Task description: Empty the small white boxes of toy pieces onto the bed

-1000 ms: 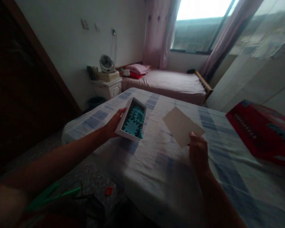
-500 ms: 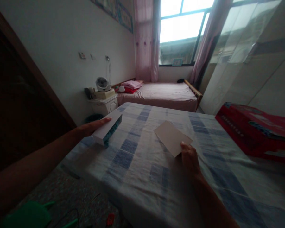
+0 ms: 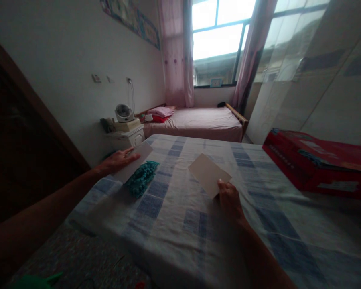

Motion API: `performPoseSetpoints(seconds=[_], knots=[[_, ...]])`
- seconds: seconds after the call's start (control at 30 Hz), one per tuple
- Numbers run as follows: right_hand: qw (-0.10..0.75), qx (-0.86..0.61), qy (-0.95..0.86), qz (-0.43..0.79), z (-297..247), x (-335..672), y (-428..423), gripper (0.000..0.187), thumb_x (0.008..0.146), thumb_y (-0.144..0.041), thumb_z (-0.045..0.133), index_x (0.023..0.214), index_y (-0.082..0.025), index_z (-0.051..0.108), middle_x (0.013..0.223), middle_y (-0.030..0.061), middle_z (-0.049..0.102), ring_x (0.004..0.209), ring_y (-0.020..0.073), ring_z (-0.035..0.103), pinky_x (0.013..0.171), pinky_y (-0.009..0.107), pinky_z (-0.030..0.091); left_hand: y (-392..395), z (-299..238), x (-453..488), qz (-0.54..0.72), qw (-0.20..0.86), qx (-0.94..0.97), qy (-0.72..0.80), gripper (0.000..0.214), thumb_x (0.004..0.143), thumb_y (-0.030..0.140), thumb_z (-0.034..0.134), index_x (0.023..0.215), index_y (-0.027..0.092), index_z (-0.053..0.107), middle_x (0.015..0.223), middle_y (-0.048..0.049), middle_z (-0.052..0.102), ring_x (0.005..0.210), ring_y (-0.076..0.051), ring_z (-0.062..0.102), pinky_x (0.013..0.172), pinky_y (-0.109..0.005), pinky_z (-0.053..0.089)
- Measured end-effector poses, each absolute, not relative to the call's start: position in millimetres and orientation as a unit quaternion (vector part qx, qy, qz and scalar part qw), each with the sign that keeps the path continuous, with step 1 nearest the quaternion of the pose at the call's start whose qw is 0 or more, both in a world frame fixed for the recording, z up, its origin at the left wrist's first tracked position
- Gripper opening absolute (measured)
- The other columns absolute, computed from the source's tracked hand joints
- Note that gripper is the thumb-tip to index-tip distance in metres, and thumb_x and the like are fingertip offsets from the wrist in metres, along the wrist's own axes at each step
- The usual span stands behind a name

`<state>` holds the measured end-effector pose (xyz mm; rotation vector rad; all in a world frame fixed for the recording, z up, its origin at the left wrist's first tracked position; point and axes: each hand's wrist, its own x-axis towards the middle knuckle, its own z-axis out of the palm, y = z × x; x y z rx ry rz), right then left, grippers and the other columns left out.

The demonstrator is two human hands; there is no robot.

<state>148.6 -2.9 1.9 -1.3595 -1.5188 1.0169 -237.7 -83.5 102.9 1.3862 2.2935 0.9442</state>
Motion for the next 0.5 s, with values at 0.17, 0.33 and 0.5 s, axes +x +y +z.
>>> performPoseSetpoints(seconds=[0.17,0.33,0.5], knots=[[0.434,-0.540,-0.589,0.415,8,146,-7,0.045,0.070,-0.057,0.044,0.064,-0.014,0.058,0.059,0.0078,0.061,0.055,0.0196,0.055,0.048,0.028,0.040,-89,114,-228,0.412,0.111,0.458,0.780,0.071,0.071,0.063,0.056,0.127,0.020,0.051,0.098,-0.0087,0.068,0.082,-0.024,0.064,0.064,-0.028,0.048],[0.517,-0.478,-0.532,0.470,13,142,-14,0.039,0.074,-0.051,0.047,0.073,-0.014,0.058,0.068,0.0076,0.063,0.063,0.0201,0.059,0.055,0.030,0.049,-88,119,-180,0.673,0.382,0.344,0.531,0.057,0.085,0.058,0.038,0.125,0.019,0.051,0.091,-0.0061,0.070,0.076,-0.021,0.065,0.062,-0.029,0.053],[0.563,-0.471,-0.598,0.322,25,137,-25,0.046,0.083,-0.047,0.039,0.104,-0.011,0.060,0.099,0.0143,0.065,0.091,0.0265,0.062,0.078,0.040,0.051,-69,85,-106,0.665,0.594,0.230,0.390,0.052,0.087,0.054,0.041,0.124,0.020,0.051,0.090,-0.0058,0.071,0.074,-0.021,0.068,0.060,-0.029,0.055]])
